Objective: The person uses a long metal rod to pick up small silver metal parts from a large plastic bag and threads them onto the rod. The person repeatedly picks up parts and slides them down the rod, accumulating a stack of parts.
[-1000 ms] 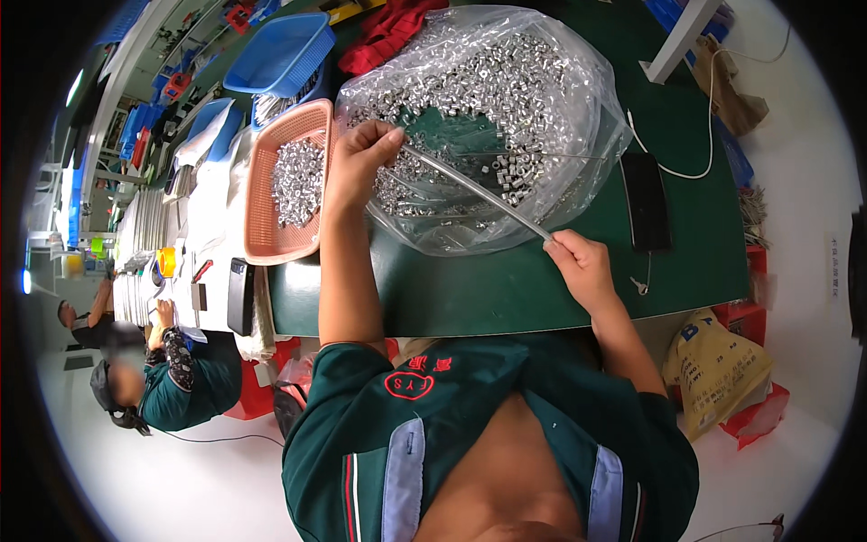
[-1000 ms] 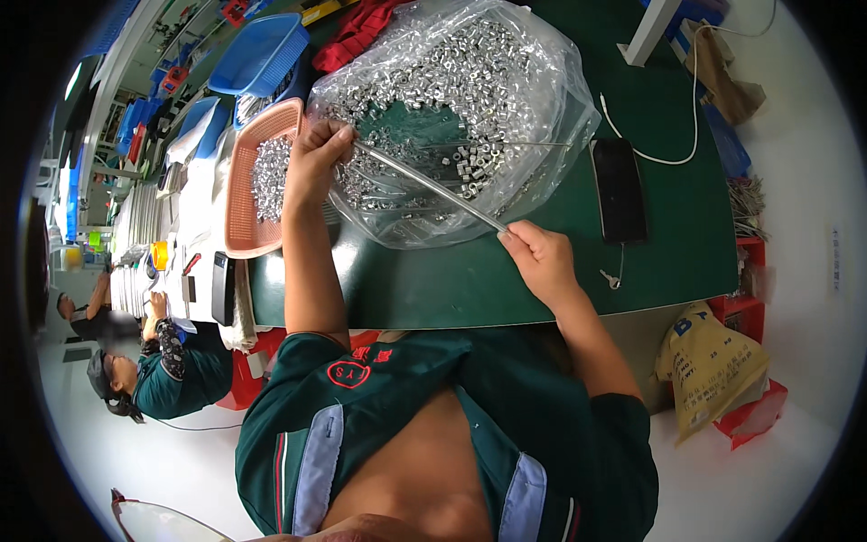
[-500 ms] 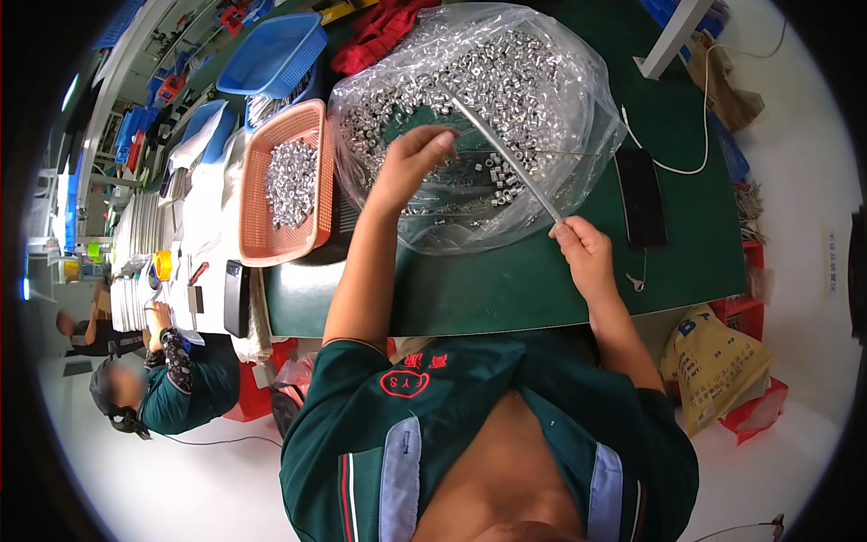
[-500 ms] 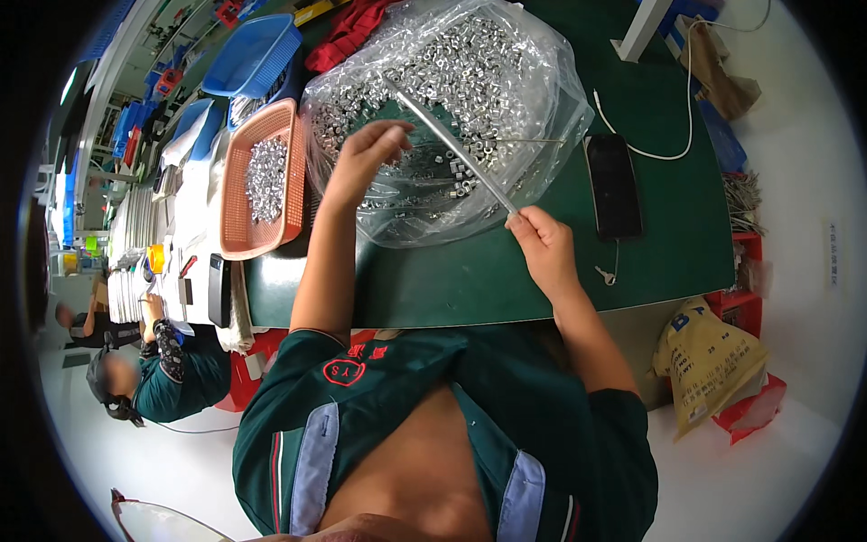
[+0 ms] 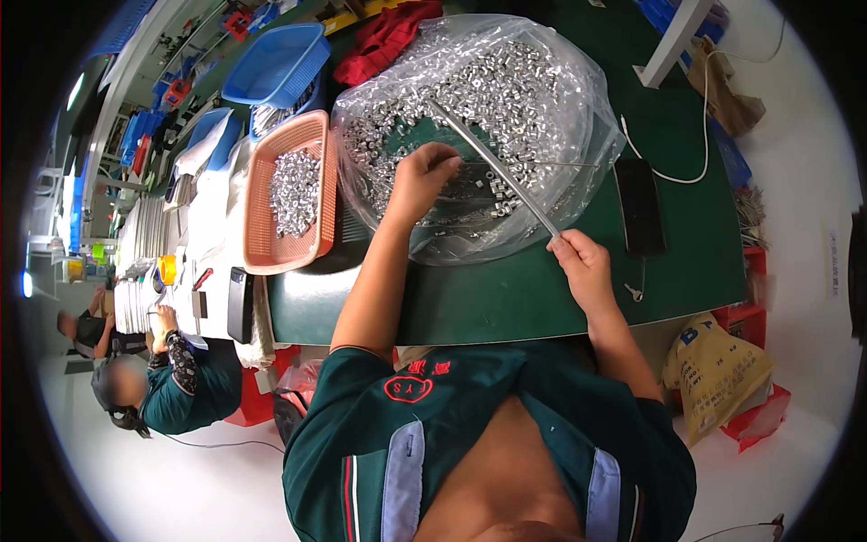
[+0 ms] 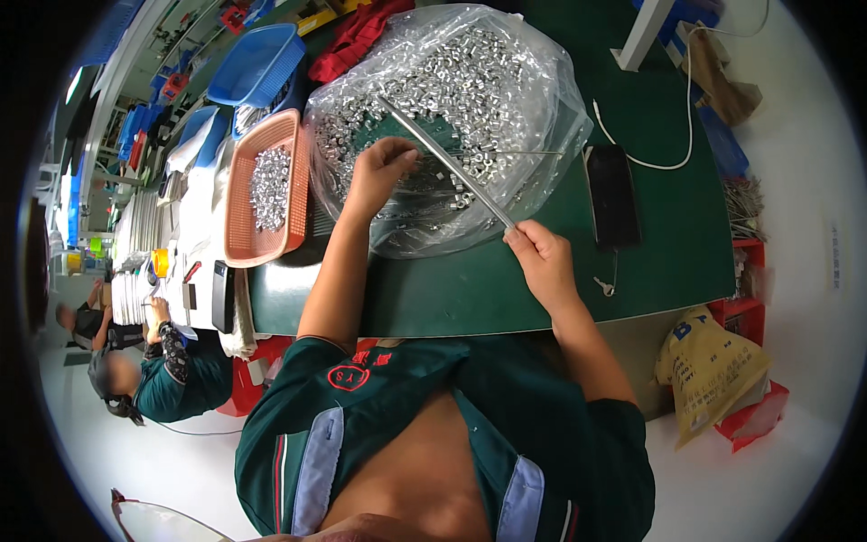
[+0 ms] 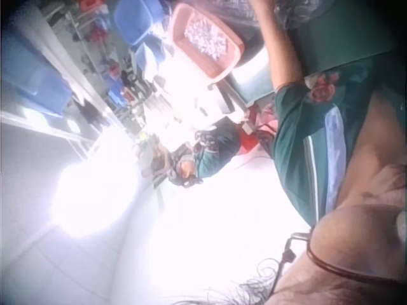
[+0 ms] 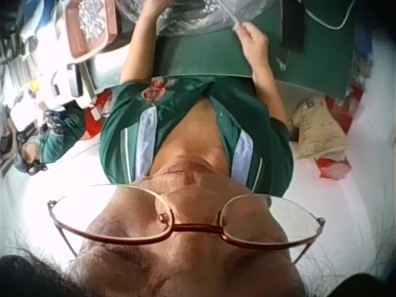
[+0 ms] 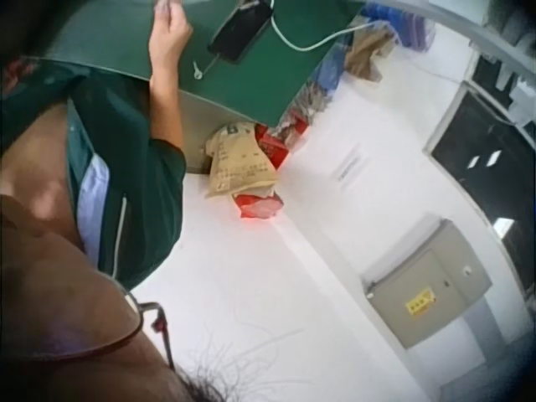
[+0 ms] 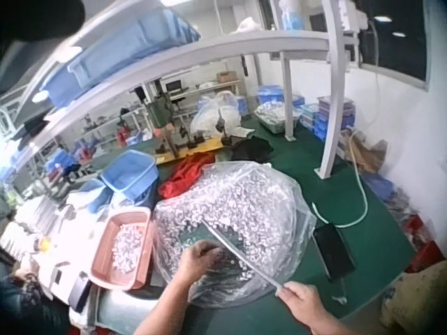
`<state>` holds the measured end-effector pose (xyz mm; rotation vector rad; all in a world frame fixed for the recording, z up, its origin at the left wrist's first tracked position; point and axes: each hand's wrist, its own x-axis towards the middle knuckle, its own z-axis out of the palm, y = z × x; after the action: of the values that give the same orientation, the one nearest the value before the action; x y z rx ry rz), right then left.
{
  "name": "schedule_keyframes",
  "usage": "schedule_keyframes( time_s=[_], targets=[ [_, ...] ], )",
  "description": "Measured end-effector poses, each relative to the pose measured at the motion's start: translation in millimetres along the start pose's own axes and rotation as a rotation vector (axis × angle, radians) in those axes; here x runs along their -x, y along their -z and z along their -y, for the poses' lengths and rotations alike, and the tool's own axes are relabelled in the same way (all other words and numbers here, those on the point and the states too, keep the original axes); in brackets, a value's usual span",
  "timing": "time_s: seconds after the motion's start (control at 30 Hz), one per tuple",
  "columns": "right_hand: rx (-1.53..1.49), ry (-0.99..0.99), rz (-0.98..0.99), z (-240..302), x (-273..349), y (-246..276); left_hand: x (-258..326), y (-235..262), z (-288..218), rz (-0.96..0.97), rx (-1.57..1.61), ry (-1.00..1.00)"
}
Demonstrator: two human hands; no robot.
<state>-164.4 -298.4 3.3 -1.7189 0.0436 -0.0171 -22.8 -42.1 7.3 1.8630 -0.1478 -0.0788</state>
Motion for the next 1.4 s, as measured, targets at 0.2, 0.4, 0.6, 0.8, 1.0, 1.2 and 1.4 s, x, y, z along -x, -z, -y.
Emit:
schedule_keyframes(
  time_s=[0.2,0.4,0.6,0.8,1.0,1.2,1.4],
  targets=[
    [-0.019,-0.007,-0.004,-2.8,-1.9,-0.3,9.1,3.5,-17.3,-0.011,-0.429,-0.244],
    [-0.015,-0.039,-0.013,-2.5,-0.5,0.4,6.4,-19.0,-12.3,0.121,-0.676,-0.38],
    [-0.006,-0.043,-0.011,0.3,-1.5,0.5,4.0,-12.6,-7.1,0.077,-0.567,-0.385],
    [0.059,0.028,0.024,3.5,0.4,-1.7,5.0,36.1,0.5,0.104,0.757,-0.054],
    [0.119,0.097,0.078,1.9,0.7,-4.5,1.5,54.7,3.8,0.137,0.97,-0.121],
    [0.194,0.129,0.065,0.3,1.5,-7.2,9.6,63.9,-9.5,0.013,0.595,-0.116],
    [0.186,0.221,0.042,-3.5,1.6,-7.1,18.2,55.8,-29.6,0.121,0.601,0.014]
  ],
)
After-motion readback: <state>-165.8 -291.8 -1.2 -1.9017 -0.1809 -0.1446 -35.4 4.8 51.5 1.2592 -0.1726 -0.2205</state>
